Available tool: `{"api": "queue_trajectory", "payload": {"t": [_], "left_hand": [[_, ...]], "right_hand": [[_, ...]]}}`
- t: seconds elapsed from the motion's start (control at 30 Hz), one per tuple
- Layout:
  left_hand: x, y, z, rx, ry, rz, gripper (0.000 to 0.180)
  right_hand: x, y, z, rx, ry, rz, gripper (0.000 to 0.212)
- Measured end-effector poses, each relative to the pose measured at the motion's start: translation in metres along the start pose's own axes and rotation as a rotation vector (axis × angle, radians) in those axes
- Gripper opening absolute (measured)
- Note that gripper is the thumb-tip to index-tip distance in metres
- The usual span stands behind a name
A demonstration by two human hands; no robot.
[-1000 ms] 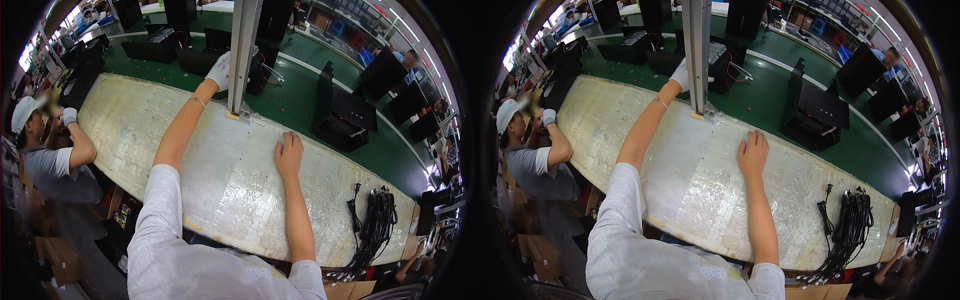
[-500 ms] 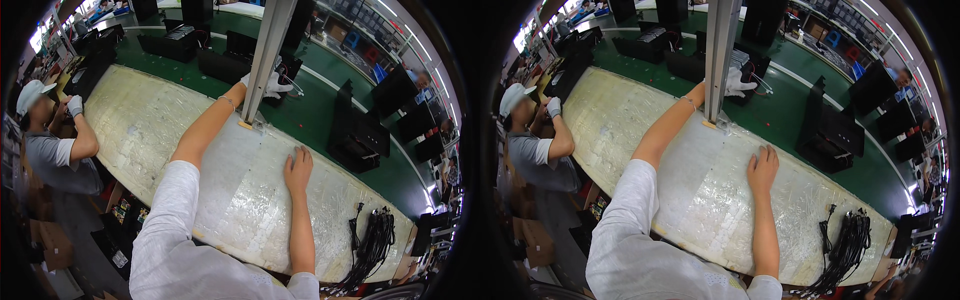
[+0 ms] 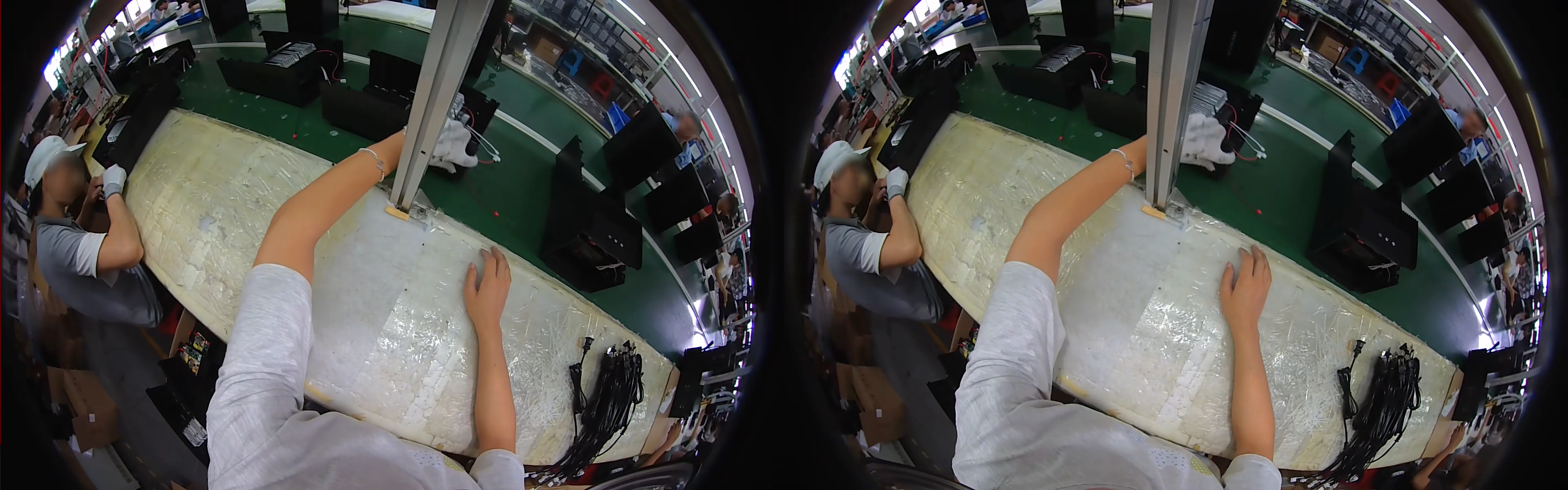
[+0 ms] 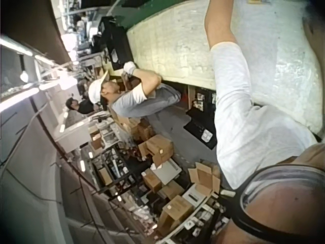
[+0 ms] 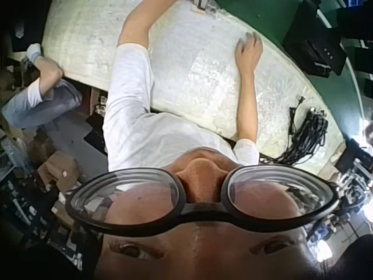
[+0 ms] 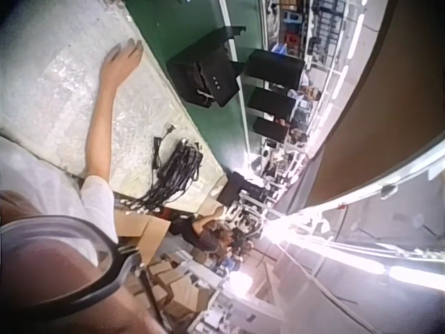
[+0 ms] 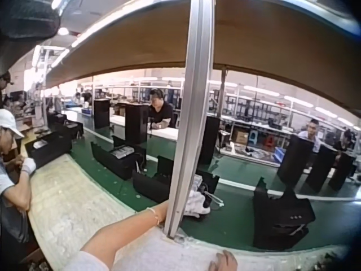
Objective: Assembling an electronic device by connecting a circuit board and wires inside a black casing on an assembly line.
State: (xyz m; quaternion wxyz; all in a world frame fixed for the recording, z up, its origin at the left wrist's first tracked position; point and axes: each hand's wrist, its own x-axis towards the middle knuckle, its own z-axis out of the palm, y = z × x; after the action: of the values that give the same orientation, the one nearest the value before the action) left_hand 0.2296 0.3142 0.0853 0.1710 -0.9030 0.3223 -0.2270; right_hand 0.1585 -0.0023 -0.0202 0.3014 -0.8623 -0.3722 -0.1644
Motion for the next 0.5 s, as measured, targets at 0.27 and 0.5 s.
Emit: {"api": "queue_trajectory", "payload": {"t": [0.27, 0.5], "left_hand": [[-0.035, -0.019, -0.003, -0.902, 0.001, -0.871, 0.059], [-0.033, -0.028, 0.001, -0.715, -0.129, -0.779, 0.054]], "right_hand": [[0.003, -0.008, 0.0, -0.042, -0.02, 0.034, 0.034], [0.0, -0.002, -0.003, 0.018, -0.036, -0.008, 0.033]]}}
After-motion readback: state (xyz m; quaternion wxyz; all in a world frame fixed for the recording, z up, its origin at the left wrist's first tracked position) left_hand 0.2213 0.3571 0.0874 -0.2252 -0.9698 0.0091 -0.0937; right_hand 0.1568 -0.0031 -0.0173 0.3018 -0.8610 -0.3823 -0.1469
